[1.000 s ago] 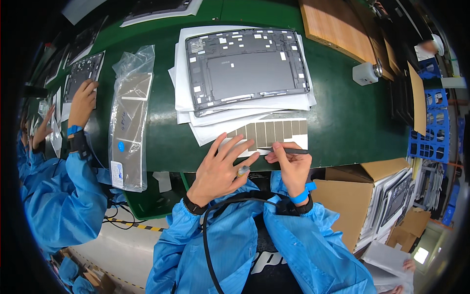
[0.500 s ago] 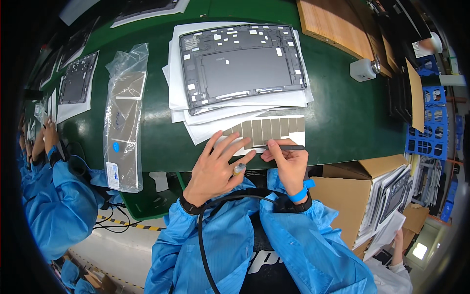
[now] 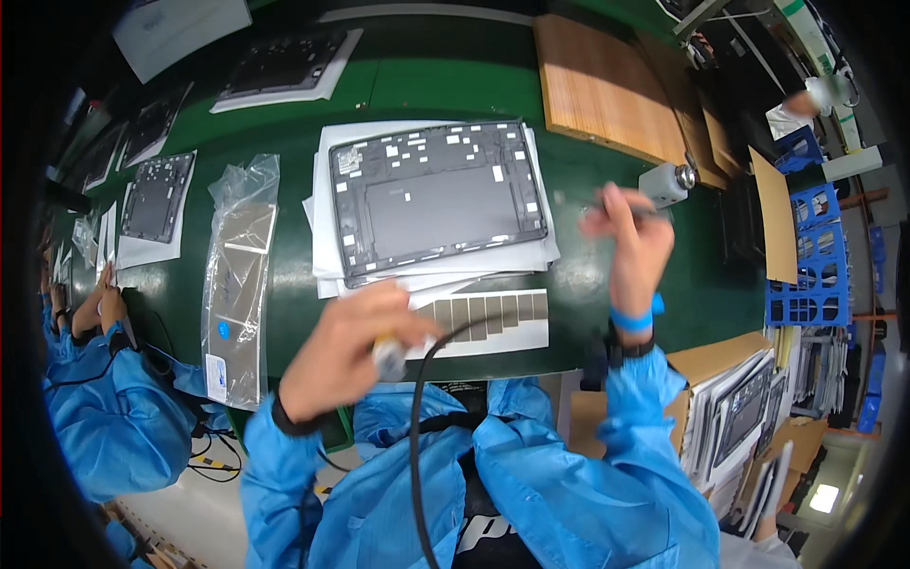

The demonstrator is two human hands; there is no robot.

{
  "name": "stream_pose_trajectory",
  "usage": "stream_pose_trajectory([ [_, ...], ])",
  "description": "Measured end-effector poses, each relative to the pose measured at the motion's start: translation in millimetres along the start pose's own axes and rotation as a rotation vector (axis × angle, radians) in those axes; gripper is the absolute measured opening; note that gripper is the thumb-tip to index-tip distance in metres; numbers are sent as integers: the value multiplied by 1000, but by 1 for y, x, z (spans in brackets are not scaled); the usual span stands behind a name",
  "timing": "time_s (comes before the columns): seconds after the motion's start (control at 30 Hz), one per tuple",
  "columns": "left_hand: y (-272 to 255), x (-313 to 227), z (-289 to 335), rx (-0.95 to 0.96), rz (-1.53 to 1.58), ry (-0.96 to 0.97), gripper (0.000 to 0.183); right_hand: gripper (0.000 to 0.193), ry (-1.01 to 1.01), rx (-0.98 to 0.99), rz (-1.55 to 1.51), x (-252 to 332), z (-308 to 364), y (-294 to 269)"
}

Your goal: The recorder is assembling an electronic device chassis by applying adhesives and components using a stylus-like tool.

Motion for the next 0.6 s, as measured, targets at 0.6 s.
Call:
stream_pose_trajectory([
  [0.6, 4, 103, -180, 286, -802, 61, 52, 23, 158, 241, -219, -101, -112, 67],
])
Point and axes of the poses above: each hand's wrist, its own z-axis away from the middle knuckle, its own y-axis out of the palm, x = y × z, the point moved 5 cm from there along -z, towards the middle knuckle, and after that the axes turned 2 degrees about z, right-handed, at the moved point
